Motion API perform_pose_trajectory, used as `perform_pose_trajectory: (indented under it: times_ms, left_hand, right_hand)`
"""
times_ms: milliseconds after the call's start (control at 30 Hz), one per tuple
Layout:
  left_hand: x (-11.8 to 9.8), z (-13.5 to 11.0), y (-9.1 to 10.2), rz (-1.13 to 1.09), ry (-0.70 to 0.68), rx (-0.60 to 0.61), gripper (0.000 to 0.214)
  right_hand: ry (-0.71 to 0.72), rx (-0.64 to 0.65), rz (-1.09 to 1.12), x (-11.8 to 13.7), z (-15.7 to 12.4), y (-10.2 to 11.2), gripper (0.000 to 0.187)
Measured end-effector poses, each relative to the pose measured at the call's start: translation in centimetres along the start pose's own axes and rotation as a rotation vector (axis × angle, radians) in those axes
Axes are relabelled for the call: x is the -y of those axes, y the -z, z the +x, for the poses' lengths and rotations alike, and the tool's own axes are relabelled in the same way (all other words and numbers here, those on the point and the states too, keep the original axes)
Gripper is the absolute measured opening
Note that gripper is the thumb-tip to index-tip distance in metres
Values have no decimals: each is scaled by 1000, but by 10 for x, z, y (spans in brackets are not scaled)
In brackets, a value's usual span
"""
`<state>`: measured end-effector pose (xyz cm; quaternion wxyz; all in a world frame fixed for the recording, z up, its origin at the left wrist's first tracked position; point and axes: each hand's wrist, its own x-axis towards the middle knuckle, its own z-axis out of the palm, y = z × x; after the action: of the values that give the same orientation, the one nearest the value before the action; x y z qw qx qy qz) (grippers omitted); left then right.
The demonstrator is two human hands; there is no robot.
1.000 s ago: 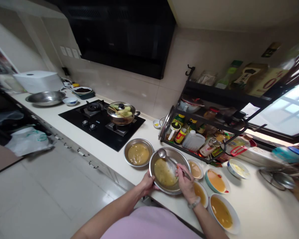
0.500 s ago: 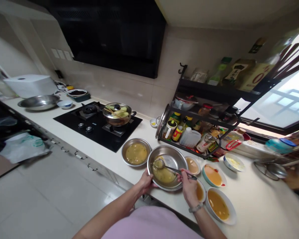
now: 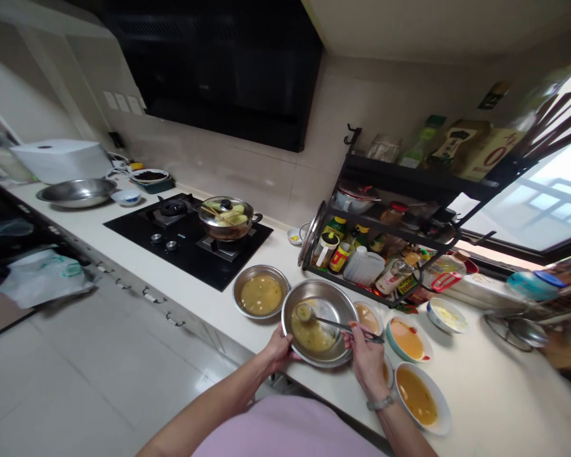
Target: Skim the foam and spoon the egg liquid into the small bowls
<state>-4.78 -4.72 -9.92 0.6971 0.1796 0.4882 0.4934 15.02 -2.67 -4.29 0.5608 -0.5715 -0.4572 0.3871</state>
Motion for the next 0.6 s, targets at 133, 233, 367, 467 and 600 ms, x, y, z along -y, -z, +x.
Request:
perform_pose_trajectory:
  times_ms: [133, 233, 367, 467, 600]
  left_hand:
    - [-1, -1, -1, 10, 9, 3, 55]
    - [-2, -1, -2, 17, 12, 5, 54]
    - [-4, -4, -2, 27, 8, 12, 51]
    - [-4, -4, -2, 25, 7, 15, 51]
    - [-4, -4, -3, -3, 0, 25, 53]
  right_hand:
    - [-76, 4, 122, 18, 1, -8, 28]
    - [-77, 19, 137, 30, 3, -20, 30]
    - [-52, 72, 120, 38, 9, -46, 30]
    - [20, 145, 57, 42, 10, -69, 28]
    - [249, 300, -136, 46, 0, -90, 23]
